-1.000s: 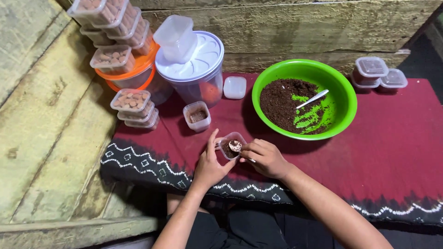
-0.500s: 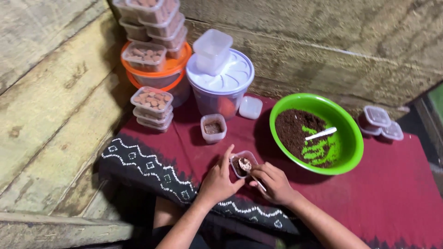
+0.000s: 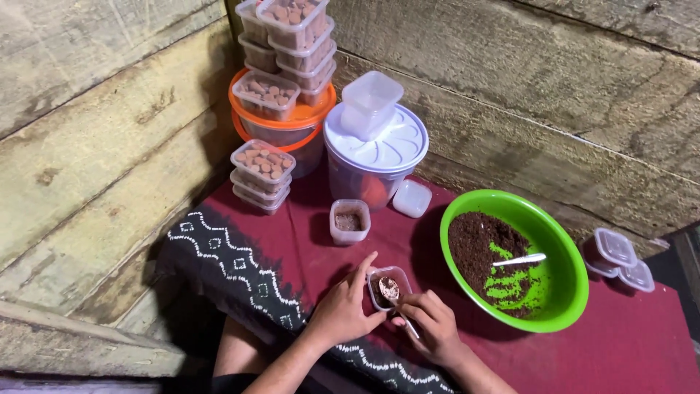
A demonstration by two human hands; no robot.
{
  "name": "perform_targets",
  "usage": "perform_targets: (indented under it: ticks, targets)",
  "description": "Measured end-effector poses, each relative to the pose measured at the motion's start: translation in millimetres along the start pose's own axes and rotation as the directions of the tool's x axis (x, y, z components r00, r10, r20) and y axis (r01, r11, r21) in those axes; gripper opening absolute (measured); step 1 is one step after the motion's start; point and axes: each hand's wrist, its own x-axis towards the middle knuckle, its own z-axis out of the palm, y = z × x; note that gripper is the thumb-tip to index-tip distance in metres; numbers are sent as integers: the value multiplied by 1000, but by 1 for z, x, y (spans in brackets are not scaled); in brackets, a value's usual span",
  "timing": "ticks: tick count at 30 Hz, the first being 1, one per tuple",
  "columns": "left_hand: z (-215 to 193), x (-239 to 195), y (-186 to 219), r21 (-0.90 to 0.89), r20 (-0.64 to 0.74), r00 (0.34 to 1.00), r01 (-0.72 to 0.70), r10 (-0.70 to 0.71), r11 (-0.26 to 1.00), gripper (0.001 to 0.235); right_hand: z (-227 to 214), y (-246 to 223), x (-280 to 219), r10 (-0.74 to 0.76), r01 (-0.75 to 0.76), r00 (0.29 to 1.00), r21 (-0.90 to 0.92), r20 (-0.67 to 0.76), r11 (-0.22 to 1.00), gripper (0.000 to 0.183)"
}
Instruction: The person scoops dark soil from a large green bowl using a spoon and transfers it into small plastic containers. They repeatedly fill the containers and use the spoon to level the soil inside.
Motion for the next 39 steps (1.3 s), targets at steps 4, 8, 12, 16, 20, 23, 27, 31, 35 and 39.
perform_targets:
  ticks: [4, 8, 12, 16, 20, 23, 27, 31, 35, 39]
  targets:
    - [-1, 1, 2, -6, 15, 1000, 22, -22, 1000, 104, -2, 0, 2, 35, -33, 999, 41, -36, 999, 20]
    - [3, 2, -2, -6, -15, 1000, -13, 13, 1000, 102, -6, -1, 4, 79, -75, 996, 103, -37, 992, 14]
    - [2, 4, -2, -42, -1, 1000, 30, -30, 999, 106, -6, 0, 0, 123, -112, 989, 122, -85, 986, 13]
    - [4, 3, -4, 9, -2, 1000, 6, -6, 1000, 103, -8, 0, 0, 169, -156, 983, 173, -67, 973, 12]
    - [7, 8, -13, -38, -26, 997, -79, 78, 996, 107, -9, 4, 0, 258, -239, 965, 258, -41, 936, 16]
    - [7, 8, -13, -116, -9, 998, -68, 67, 991, 108, -8, 5, -4, 304, -279, 952, 303, -36, 911, 17]
    - [3, 8, -10, -172, 36, 999, 3, 3, 985, 104, -7, 8, -3, 363, -342, 932, 353, 8, 871, 17]
    - [5, 7, -9, -165, 22, 1000, 0, 4, 986, 104, -10, 7, -4, 390, -362, 921, 364, -5, 858, 18]
    - [2, 9, -7, -204, 13, 1000, -17, 20, 979, 102, -11, 7, 1, 396, -378, 918, 351, 22, 857, 16]
    - [1, 9, -7, -176, 33, 999, -5, 11, 984, 101, -12, 7, 2, 405, -390, 913, 367, 39, 844, 15]
